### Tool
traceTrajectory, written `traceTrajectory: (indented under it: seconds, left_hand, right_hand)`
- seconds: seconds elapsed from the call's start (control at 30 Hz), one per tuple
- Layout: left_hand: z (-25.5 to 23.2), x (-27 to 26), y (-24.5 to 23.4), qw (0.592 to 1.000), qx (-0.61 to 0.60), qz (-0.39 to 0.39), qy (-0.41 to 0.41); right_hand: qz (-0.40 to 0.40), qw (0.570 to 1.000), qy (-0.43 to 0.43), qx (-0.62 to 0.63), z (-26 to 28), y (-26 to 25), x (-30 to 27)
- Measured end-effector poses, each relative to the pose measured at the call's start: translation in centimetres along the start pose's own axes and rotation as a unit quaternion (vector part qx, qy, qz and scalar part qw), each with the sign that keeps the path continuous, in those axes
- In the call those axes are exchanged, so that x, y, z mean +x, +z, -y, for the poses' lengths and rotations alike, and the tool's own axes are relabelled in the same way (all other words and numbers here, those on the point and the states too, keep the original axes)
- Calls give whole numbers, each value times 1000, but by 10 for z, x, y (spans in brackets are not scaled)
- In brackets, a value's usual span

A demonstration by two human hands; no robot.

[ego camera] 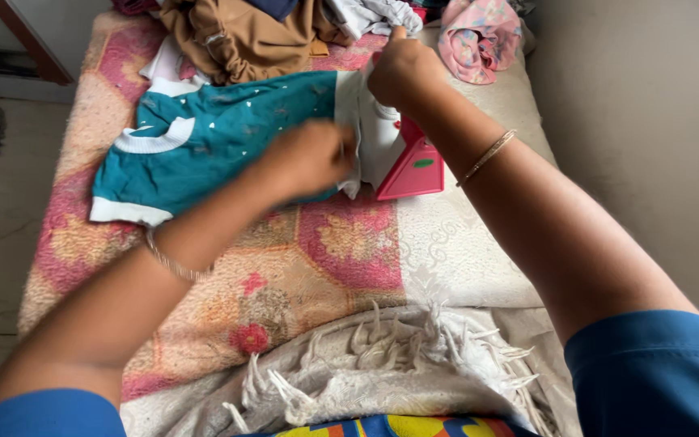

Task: The person irons a small teal and white garment on a patterned cloth-covered surface. They repeatedly fold the garment's edges and use a pink and white iron to press the fabric.

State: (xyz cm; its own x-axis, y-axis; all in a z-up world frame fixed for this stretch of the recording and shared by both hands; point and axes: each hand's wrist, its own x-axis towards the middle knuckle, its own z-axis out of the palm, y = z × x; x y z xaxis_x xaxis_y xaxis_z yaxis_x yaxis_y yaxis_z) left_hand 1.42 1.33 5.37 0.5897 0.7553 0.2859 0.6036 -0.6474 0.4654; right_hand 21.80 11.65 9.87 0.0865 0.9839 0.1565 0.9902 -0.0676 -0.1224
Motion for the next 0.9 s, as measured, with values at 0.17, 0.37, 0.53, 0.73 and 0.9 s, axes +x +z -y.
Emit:
traceTrajectory:
  seconds: [0.17,0.37,0.53,0.73,0.9]
  left_hand:
    - [-38,-48,-7,995,76,-28,58]
    - [-19,-56,-3,997,75,-1,31]
    - [-5,-52,-3,998,55,34,2]
    - [0,-49,-5,998,28,56,-4]
    - [8,-46,-4,998,5,68,15]
  right_hand:
    - [63,994,-50,-75,-10,0,-2]
    - [97,994,-4,42,-9,1,-22]
    - [45,993,23,105,-14,20,24]
    - [21,995,-81,-59,-20,31,60]
    - [162,888,152,404,10,-18,-16]
